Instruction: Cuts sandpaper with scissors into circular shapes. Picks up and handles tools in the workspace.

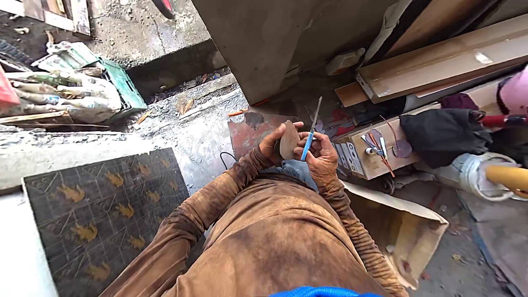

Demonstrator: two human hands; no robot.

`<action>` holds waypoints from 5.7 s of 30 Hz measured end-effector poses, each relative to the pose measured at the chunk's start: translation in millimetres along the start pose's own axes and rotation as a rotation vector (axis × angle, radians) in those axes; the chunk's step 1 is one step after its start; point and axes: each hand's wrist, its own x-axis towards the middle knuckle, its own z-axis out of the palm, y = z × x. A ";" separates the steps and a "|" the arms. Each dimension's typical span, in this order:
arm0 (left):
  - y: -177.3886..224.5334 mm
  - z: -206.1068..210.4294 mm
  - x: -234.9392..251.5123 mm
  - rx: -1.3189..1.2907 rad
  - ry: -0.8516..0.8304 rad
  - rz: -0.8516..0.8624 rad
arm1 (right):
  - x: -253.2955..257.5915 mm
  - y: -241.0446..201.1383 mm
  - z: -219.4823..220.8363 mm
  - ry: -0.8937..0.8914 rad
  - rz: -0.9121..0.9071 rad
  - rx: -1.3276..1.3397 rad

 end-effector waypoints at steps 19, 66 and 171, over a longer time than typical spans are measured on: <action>14.4 -13.8 -28.8 -0.173 -0.093 -0.046 | -23.9 -11.7 -28.0 0.354 0.124 0.132; -234.7 28.9 307.6 1.281 0.444 -0.660 | -263.2 123.2 -166.5 1.469 0.666 0.307; -86.5 -253.8 -159.4 0.875 1.456 -0.469 | 100.6 169.0 -98.2 -0.024 0.399 -0.262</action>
